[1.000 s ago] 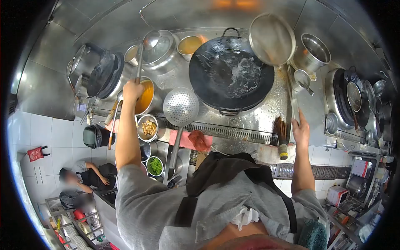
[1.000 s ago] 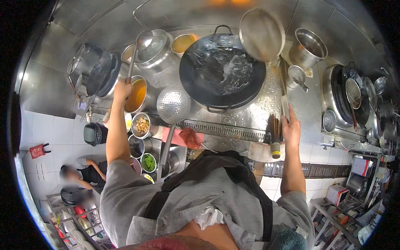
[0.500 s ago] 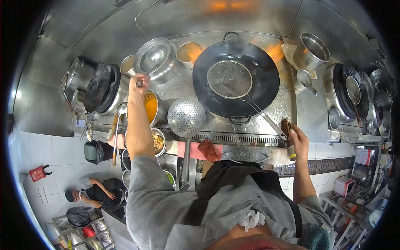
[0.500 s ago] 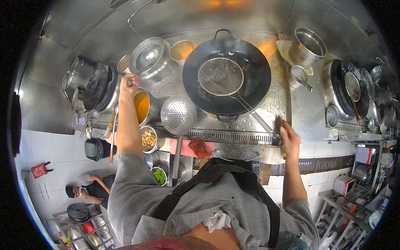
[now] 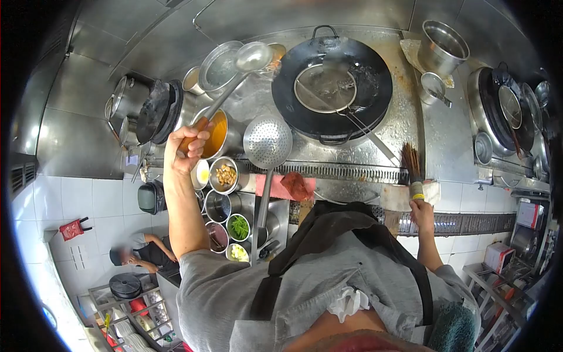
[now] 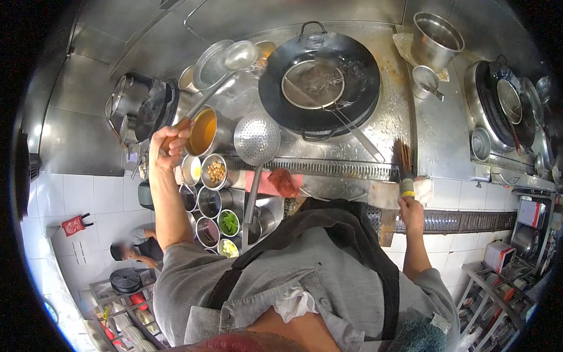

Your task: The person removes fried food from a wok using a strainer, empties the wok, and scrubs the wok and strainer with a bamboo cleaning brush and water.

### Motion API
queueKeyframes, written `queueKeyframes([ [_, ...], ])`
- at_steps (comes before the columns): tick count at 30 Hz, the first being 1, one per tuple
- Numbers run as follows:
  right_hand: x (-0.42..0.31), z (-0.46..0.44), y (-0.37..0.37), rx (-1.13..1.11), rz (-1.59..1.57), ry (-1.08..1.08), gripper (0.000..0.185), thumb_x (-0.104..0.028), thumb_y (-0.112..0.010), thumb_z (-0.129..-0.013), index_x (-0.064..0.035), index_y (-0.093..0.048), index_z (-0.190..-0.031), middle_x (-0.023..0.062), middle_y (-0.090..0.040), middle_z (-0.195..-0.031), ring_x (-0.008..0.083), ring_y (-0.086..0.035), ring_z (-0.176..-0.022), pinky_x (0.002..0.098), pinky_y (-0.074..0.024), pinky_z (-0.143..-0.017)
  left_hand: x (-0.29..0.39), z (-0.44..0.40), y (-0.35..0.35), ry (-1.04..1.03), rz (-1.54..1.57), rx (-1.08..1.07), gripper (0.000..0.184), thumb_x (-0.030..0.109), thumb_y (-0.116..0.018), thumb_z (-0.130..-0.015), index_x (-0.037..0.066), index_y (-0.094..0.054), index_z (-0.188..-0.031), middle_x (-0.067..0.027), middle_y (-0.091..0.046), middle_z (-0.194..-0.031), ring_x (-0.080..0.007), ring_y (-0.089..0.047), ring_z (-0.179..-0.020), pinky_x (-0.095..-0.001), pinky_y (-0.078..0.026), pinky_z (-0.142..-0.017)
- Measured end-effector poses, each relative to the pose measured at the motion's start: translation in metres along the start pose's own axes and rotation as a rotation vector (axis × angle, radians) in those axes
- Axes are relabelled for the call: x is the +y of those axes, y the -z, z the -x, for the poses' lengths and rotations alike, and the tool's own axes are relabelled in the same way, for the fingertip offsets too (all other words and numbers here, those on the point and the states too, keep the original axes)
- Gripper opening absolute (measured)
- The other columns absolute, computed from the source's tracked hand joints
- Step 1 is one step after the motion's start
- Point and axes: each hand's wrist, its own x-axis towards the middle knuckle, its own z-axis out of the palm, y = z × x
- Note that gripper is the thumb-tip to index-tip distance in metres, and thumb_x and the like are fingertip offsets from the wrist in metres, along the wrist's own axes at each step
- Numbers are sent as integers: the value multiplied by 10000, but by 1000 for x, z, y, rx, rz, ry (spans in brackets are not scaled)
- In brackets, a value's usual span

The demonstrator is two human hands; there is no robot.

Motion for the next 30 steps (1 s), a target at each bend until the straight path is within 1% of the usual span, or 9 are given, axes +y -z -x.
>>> queueKeyframes([
  [6,8,-10,10,22,-110,-22,273,-228,-613,-858,39,-670,-835,76,-556,-511,131,-529,-408,280,-414,-400,-35,20,-16,-4,-197,100,473,21,-537,-672,-111,-479,-1122,-109,-538,-716,-106,-440,-420,-182,-326,-333],
  [11,19,8,19,139,31,11,292,-243,-612,-852,43,-670,-846,84,-558,-511,145,-536,-402,293,-424,-405,-38,-10,18,-302,-858,448,441,4,-548,-639,-93,-534,-1070,-89,-558,-670,-126,-483,-432,-232,-334,-351],
  [14,45,15,19,150,58,-105,311,-267,-606,-850,37,-672,-866,91,-561,-510,155,-551,-410,297,-427,-408,-12,-74,79,-342,-1487,793,391,103,-548,-699,-45,-588,-1059,-206,-666,-875,-313,-660,-776,-398,-504,-653],
  [16,49,24,17,147,135,-128,314,-258,-600,-856,48,-663,-894,98,-572,-524,162,-560,-407,296,-430,-386,9,-117,92,-320,-1703,954,369,149,-536,-725,-43,-593,-1035,-245,-642,-984,-356,-617,-979,-422,-471,-824],
  [20,83,44,2,178,32,-223,300,-237,-607,-853,53,-654,-919,99,-571,-530,167,-553,-391,297,-423,-357,43,-225,151,-185,-1751,880,354,150,-520,-734,-49,-599,-1016,-221,-658,-968,-325,-656,-893,-412,-510,-747],
  [23,84,73,-10,210,1,-361,250,-187,-605,-836,55,-644,-885,115,-584,-544,167,-559,-382,284,-428,-333,55,-310,202,146,-1403,642,186,95,-483,-750,-24,-589,-846,-157,-643,-791,-270,-636,-647,-370,-523,-552],
  [25,89,87,-19,214,-17,-463,258,-181,-598,-847,59,-641,-929,98,-558,-521,162,-550,-383,289,-415,-340,77,-300,175,176,132,213,73,30,-449,-752,18,-483,-689,-76,-507,-622,-166,-490,-470,-257,-441,-391],
  [26,78,98,-23,216,-41,-498,240,-153,-590,-835,73,-633,-902,121,-585,-544,173,-569,-390,288,-445,-342,76,-274,132,25,264,196,153,0,-431,-754,70,-379,-629,-32,-405,-563,-112,-403,-446,-176,-386,-370],
  [30,100,115,-49,192,-59,-584,234,-143,-599,-824,74,-634,-904,119,-588,-544,172,-567,-388,289,-447,-342,105,-277,100,-15,197,203,120,-12,-444,-745,50,-403,-651,-47,-429,-571,-126,-430,-454,-191,-365,-364],
])
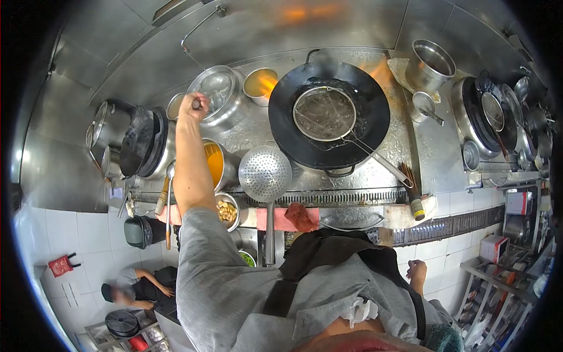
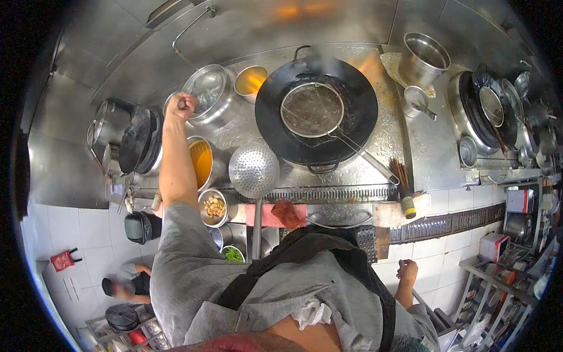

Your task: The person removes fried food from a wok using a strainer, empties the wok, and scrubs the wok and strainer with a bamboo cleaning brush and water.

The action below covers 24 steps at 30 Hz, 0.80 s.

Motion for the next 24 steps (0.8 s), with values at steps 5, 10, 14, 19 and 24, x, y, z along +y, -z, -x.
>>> queueKeyframes([
  [5,-16,1,-15,-27,32,35,230,-157,-612,-842,62,-639,-904,105,-583,-528,166,-556,-378,288,-439,-352,36,9,-11,-96,-487,44,94,2,-518,-708,50,-467,-646,-53,-461,-546,-137,-442,-428,-233,-345,-352],
  [10,-35,-41,-10,118,205,262,286,-258,-582,-860,14,-672,-852,127,-608,-544,194,-601,-432,339,-487,-456,19,-13,30,-510,-2169,301,266,185,-520,-723,1,-666,-598,-203,-645,-654,-312,-650,-587,-404,-514,-592],
  [14,-107,-11,17,283,-8,366,240,-207,-574,-836,12,-671,-845,163,-628,-628,254,-632,-553,363,-484,-557,-12,-18,60,-242,-1986,420,248,182,-504,-745,27,-634,-602,-161,-617,-585,-268,-622,-520,-396,-489,-497],
  [19,-141,-22,26,445,-36,597,206,-181,-620,-802,-31,-682,-929,182,-643,-726,342,-626,-656,403,-494,-647,-25,1,54,-44,-190,76,170,-40,-505,-691,62,-413,-592,-32,-418,-555,-121,-430,-453,-184,-368,-354],
  [24,-172,-41,24,291,330,747,441,-188,-675,-744,-42,-571,-1148,196,-592,-919,342,-586,-915,416,-483,-776,-10,8,-4,62,31,-74,147,-11,-487,-716,41,-385,-625,-45,-434,-632,-113,-451,-486,-176,-444,-400],
])
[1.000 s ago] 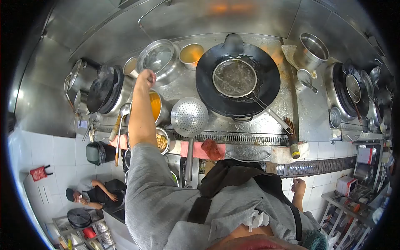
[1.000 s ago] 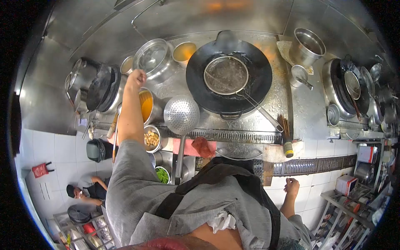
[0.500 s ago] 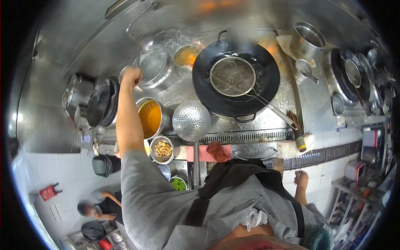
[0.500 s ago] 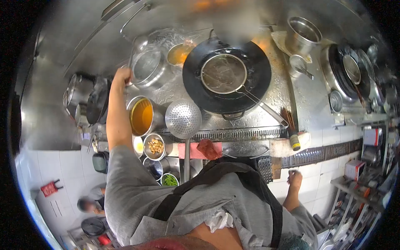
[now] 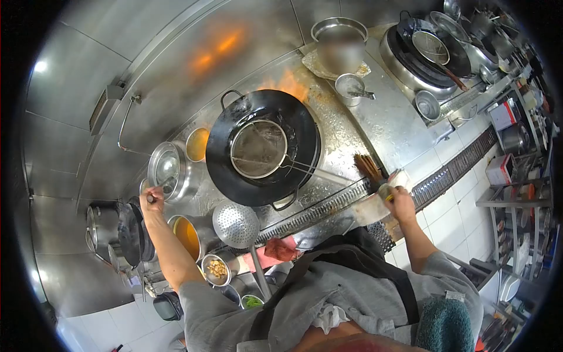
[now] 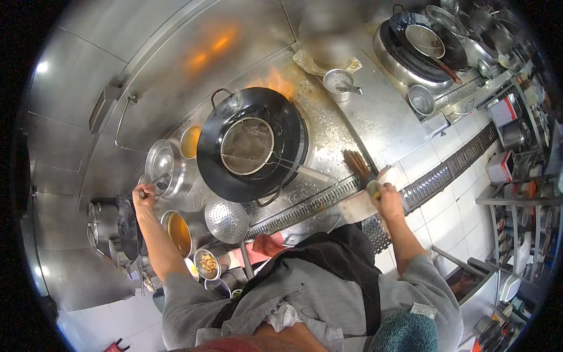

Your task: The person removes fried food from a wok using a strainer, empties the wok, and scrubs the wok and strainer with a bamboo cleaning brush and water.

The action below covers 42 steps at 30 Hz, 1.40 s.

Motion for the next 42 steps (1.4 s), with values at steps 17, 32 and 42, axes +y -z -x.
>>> queueKeyframes([
  [17,-8,-236,39,-102,-958,56,635,-184,-741,-685,-1,-528,-1254,88,-638,-921,101,-586,-683,233,-476,-608,-122,155,-121,-414,-1032,560,324,21,-512,-634,-13,-585,-948,-4,-482,-561,-99,-443,-391,-225,-356,-348],
  [32,-161,-466,-20,-279,318,588,205,-139,-555,-738,-33,-701,-833,196,-661,-893,348,-625,-922,433,-470,-880,-239,272,-76,-361,-740,621,278,45,-551,-642,-41,-545,-907,-30,-492,-591,-103,-453,-388,-212,-348,-307],
  [42,-123,-360,47,-254,338,655,304,-236,-573,-744,-78,-666,-986,175,-657,-813,359,-633,-830,442,-509,-781,-266,303,-51,-436,-642,517,506,20,-559,-640,-106,-509,-1128,-57,-527,-654,-97,-456,-395,-202,-355,-318],
])
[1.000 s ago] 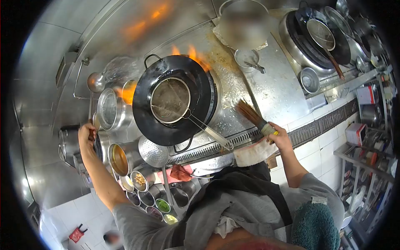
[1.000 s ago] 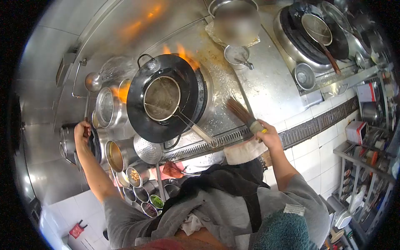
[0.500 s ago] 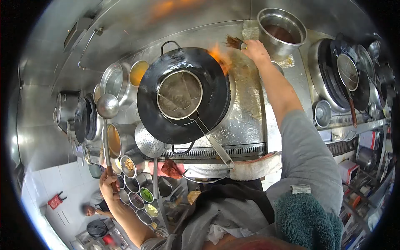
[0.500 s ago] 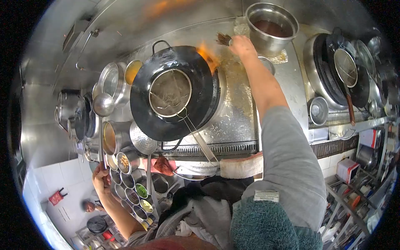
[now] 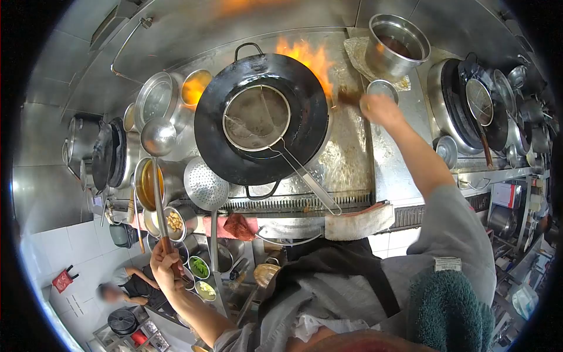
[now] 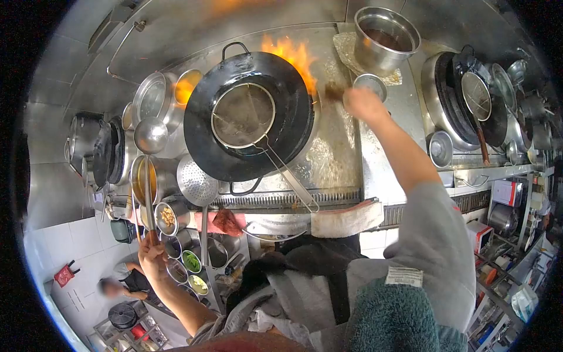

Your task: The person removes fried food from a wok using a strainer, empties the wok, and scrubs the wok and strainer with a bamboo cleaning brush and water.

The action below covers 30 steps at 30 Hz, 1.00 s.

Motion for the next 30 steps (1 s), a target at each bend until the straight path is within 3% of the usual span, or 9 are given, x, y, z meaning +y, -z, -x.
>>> queueKeyframes([
  [3,15,-91,-39,326,-44,-136,250,-209,-525,-797,-55,-662,-938,172,-660,-859,351,-634,-829,459,-505,-772,7,9,-8,4,-23,5,502,18,-560,-635,-100,-513,-1120,-60,-529,-652,-98,-456,-396,-201,-359,-321],
  [6,14,-112,-72,245,-39,-265,233,-184,-507,-795,-47,-665,-898,169,-659,-869,349,-633,-831,464,-506,-749,6,9,-11,7,3,31,499,13,-561,-631,-97,-514,-1116,-60,-521,-641,-100,-456,-399,-201,-372,-335],
  [8,65,-107,-141,157,131,44,237,-192,-528,-765,-49,-676,-883,165,-658,-888,348,-629,-851,463,-503,-747,6,14,-2,7,-15,-2,500,11,-564,-630,-98,-515,-1115,-57,-518,-638,-98,-452,-400,-196,-372,-352],
  [11,4,49,-79,-278,49,-139,238,-181,-548,-745,-31,-666,-890,190,-656,-936,355,-628,-895,440,-509,-763,-6,13,13,-43,7,6,497,15,-568,-632,-98,-516,-1114,-55,-521,-640,-95,-452,-406,-191,-367,-359],
  [15,-31,170,-51,-283,-119,-35,290,-279,-552,-733,-111,-674,-937,174,-659,-920,359,-626,-888,438,-488,-840,-17,18,27,-39,11,24,493,22,-573,-637,-103,-513,-1110,-64,-538,-660,-97,-460,-418,-189,-362,-364],
  [17,-40,157,-21,-336,-262,-223,288,-286,-543,-746,-113,-675,-936,173,-654,-934,367,-618,-893,444,-485,-841,-18,23,31,-41,-16,25,496,19,-570,-634,-104,-512,-1112,-72,-545,-672,-101,-458,-414,-194,-370,-366],
  [22,-28,20,-53,356,-235,-269,293,-232,-517,-818,-94,-578,-1070,212,-642,-942,384,-611,-903,471,-485,-817,-18,22,26,1,-10,35,494,6,-564,-626,-104,-514,-1105,-68,-531,-661,-109,-455,-396,-207,-375,-345],
  [27,-9,-75,-91,211,-223,-403,208,-142,-502,-808,-14,-632,-908,197,-642,-1010,374,-604,-971,465,-478,-849,-16,24,17,23,8,48,495,-3,-568,-628,-106,-513,-1109,-73,-546,-678,-111,-461,-386,-210,-369,-325],
  [30,9,-26,-102,80,-110,-249,317,-183,-550,-781,-71,-595,-1074,192,-644,-967,364,-605,-952,467,-478,-837,-18,27,23,29,-17,46,491,-2,-575,-642,-108,-508,-1117,-64,-551,-677,-105,-460,-386,-207,-369,-329],
])
